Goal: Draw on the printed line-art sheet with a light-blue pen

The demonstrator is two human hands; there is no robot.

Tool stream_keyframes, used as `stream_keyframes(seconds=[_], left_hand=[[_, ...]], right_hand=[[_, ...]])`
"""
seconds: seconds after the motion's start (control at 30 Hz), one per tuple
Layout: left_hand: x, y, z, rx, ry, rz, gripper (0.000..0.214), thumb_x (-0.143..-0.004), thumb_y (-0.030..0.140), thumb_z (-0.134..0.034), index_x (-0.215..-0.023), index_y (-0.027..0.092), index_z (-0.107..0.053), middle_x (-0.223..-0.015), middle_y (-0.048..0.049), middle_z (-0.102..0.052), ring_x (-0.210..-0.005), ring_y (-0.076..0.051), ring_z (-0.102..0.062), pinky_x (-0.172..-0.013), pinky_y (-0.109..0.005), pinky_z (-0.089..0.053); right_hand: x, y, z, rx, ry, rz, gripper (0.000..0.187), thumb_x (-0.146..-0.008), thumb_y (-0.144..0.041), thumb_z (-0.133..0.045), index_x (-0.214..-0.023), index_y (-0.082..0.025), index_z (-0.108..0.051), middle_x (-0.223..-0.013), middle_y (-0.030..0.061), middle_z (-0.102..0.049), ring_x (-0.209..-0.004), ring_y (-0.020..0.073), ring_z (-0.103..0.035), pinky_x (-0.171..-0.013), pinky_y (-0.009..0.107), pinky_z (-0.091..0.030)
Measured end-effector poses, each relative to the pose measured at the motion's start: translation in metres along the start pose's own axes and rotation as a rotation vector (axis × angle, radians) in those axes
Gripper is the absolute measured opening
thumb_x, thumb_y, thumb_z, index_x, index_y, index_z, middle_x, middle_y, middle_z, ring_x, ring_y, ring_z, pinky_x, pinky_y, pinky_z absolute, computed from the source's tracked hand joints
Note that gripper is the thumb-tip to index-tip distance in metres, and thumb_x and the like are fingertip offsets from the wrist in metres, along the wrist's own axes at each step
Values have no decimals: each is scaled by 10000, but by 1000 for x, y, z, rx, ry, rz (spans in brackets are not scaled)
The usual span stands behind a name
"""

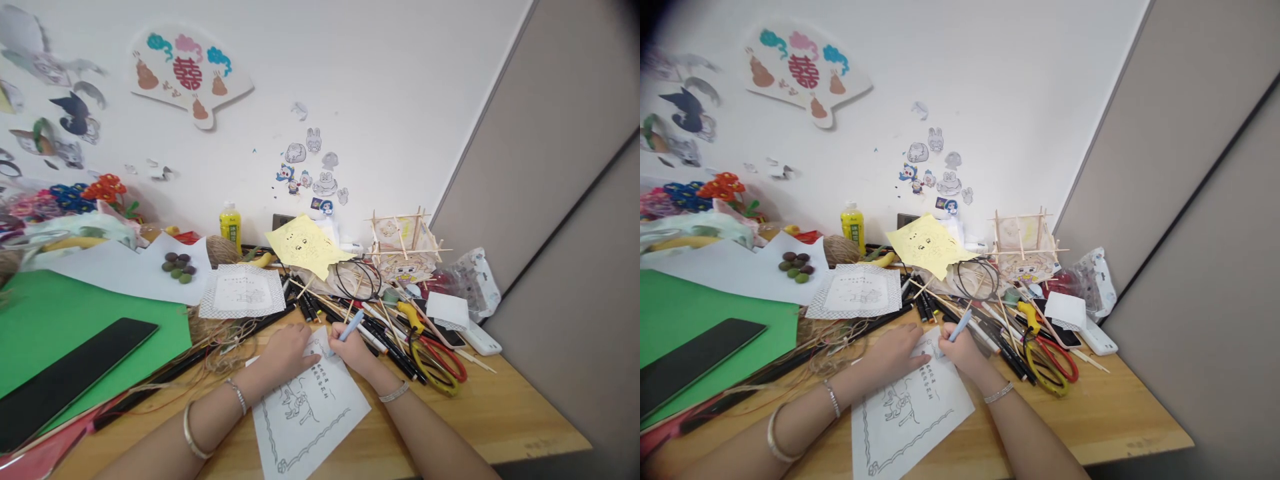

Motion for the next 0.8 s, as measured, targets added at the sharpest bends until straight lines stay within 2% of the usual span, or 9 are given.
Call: stream_keyframes(seconds=[0.2, 0.4, 0.53, 0.63, 0.8], left_hand=[[0, 1, 2, 1, -14, 11, 331, -783, 445, -517, -923, 151, -575, -942, -100, -611, -873, -251, -571, -736, -333, -433], [0, 2, 5, 9, -40, 35, 301, -783, 409, -517, -925, 149, -568, -969, -105, -606, -905, -262, -567, -765, -350, -433], [0, 0, 5, 44, -28, 47, 258, -781, 369, -523, -915, 151, -556, -985, -110, -597, -919, -261, -560, -779, -347, -428], [0, -1, 2, 56, 14, 57, 302, -780, 419, -519, -924, 154, -538, -982, -112, -588, -923, -266, -552, -780, -351, -420], [1, 1, -5, 58, 68, 27, 445, -692, 518, -588, -951, 165, -506, -981, -107, -572, -933, -287, -532, -777, -361, -402]], right_hand=[[-1, 1, 0, -18, -2, 5, 133, -608, -136, -416, -561, -201, -311, -550, -64, -289, -518, 94, -290, -462, 205, -237], [4, 2, 3, -67, 84, -24, 130, -616, -128, -423, -560, -201, -333, -531, -63, -341, -500, 94, -350, -461, 202, -280], [6, 3, 0, -111, 74, -60, 141, -643, -141, -437, -567, -206, -337, -509, -68, -343, -484, 95, -350, -459, 202, -303], [6, 4, -1, -68, 66, -36, 148, -649, -149, -441, -569, -206, -331, -526, -66, -331, -503, 96, -342, -464, 202, -284], [4, 2, 0, 30, 83, 29, 165, -649, -154, -439, -555, -202, -312, -550, -59, -327, -540, 100, -324, -495, 213, -257]])
Point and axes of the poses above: each hand's wrist, its own x-axis away from the middle knuckle, its own z-axis out of the back of the hand, y = z × x, the point moved 4 cm from there along -x, towards the middle knuckle
